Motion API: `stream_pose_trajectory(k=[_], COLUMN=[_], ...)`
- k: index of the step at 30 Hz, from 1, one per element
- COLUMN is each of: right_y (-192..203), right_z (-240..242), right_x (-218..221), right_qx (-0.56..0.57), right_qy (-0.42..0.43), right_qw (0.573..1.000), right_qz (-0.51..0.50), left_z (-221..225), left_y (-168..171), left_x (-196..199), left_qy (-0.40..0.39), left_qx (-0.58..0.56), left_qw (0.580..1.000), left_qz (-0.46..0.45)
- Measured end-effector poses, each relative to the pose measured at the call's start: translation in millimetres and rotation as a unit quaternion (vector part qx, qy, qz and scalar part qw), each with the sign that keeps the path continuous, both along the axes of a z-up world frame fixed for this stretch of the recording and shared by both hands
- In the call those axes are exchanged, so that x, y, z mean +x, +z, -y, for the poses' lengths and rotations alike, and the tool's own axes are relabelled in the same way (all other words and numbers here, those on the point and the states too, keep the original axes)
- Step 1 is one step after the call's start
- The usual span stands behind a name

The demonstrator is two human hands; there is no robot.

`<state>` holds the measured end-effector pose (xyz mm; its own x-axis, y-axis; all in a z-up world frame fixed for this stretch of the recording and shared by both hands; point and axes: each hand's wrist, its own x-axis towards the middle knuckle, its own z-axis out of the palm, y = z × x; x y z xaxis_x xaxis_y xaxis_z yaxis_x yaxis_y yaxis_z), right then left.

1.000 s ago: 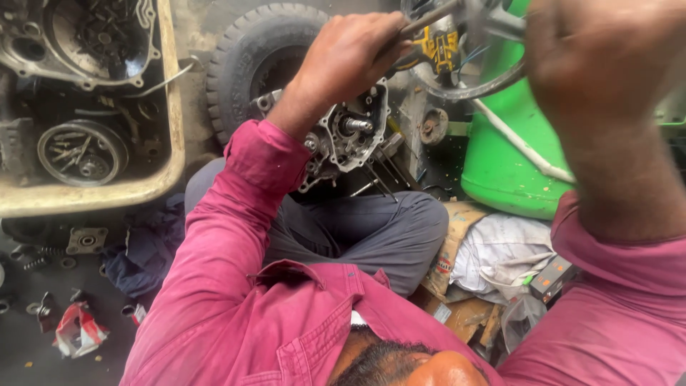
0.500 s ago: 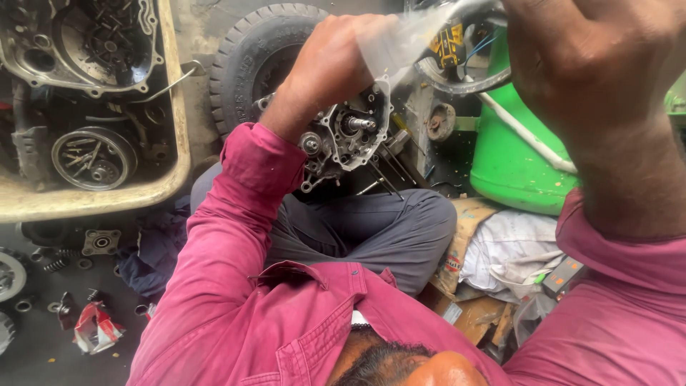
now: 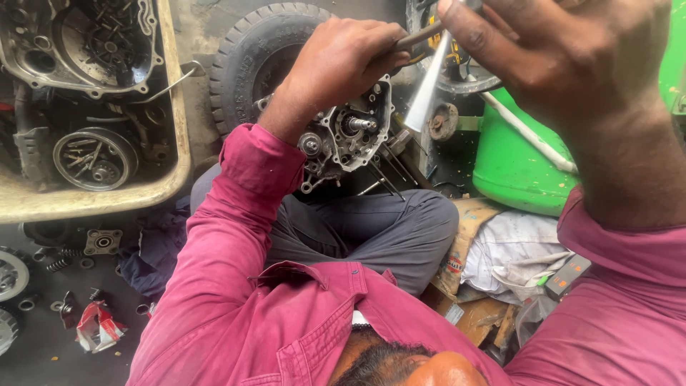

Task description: Repairing a disassembled motorcycle engine block using various tools and cleaning parts.

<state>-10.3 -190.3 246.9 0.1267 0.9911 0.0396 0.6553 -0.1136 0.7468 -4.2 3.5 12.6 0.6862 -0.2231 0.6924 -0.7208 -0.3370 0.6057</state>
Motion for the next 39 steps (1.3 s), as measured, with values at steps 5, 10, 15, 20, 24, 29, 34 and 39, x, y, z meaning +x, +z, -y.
stream_pose_trajectory(k=[5,10,15,20,24,29,34,39], right_y=[-0.6,-3.2,-20.5,-20.8,-8.5,-16.0,-52.0,-87.8], right_z=[-1.0,-22.0,24.4,53.9,8.4,-11.0,-1.1,7.5], right_x=[3.1,-8.6,0.6,6.6,-3.1,-5.4,0.3,2.5], right_qx=[0.011,0.029,0.122,0.127,0.071,0.083,0.098,0.18], right_qy=[0.03,-0.122,-0.189,-0.201,-0.123,-0.027,-0.09,-0.129], right_qw=[0.999,0.992,0.974,0.965,0.99,0.996,0.976,0.945], right_qz=[0.014,-0.003,0.027,-0.112,-0.001,-0.017,-0.173,-0.242], left_z=[-0.4,4.7,10.2,7.0,7.6,5.9,3.2,5.7], left_y=[-2.1,-9.5,-9.6,-3.3,-5.5,-5.0,-6.8,-2.3], left_x=[0.1,1.6,2.2,-0.3,0.0,0.1,1.5,0.3], left_qy=[-0.026,-0.025,0.019,-0.014,0.005,-0.005,-0.01,-0.046], left_qx=[-0.009,0.001,0.015,-0.043,0.001,0.016,0.01,-0.009], left_qw=[0.999,0.999,0.999,0.997,1.0,0.999,0.999,0.998], left_qz=[-0.042,-0.036,-0.046,-0.055,-0.017,-0.027,-0.033,-0.045])
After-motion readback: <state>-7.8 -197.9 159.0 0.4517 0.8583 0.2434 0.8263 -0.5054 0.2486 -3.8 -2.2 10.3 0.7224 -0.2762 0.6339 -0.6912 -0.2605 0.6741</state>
